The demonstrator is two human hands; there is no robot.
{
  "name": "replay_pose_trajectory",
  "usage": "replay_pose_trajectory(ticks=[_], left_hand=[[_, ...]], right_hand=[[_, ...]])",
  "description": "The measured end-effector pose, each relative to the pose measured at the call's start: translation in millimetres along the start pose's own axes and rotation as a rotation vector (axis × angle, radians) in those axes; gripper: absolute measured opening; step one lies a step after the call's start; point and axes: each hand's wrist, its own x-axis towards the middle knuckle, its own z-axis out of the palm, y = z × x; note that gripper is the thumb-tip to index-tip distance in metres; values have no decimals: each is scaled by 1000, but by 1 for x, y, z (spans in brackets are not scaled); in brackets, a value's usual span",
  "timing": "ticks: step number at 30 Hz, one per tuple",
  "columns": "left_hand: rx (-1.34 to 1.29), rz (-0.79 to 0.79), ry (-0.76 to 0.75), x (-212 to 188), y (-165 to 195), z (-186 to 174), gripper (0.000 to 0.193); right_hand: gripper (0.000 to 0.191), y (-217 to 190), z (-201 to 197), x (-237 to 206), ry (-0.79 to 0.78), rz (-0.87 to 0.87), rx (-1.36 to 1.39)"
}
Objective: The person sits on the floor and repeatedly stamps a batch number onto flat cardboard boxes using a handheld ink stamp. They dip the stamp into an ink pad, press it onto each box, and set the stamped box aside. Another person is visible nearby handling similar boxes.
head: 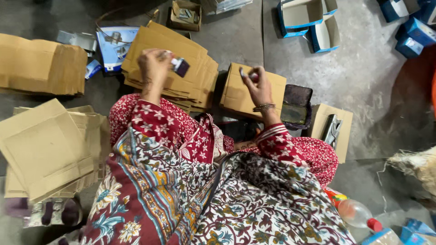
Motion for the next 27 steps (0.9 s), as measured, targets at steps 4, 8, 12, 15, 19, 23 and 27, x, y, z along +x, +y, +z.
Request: replay_pose_trajectory(ticks=[4,8,12,15,19,23,27], left_hand=[[-115,-91,-318,-27,49,51,28],[-106,160,-146,-53,97,94,24],[-302,55,-287,-68,102,111,26],[-329,-1,-367,-72,103,122,26],[-251,22,-380,-75,120,141,29],[-218,128,-409,-77,145,157,32],[-259,337,-391,-97,167,168,35]], right_hand=[[22,29,-32,-20,-65,-211,-733],[19,49,-21,-22,-121,-198,-881],[26,56,-7,-20,-135,-160,-833],[26,59,-7,-28,-146,-124,-800],[32,47,-12,-21,-176,-81,-748],[22,38,-41,-5,-159,46,-677],[22,60,-94,-25,146,40,-426]])
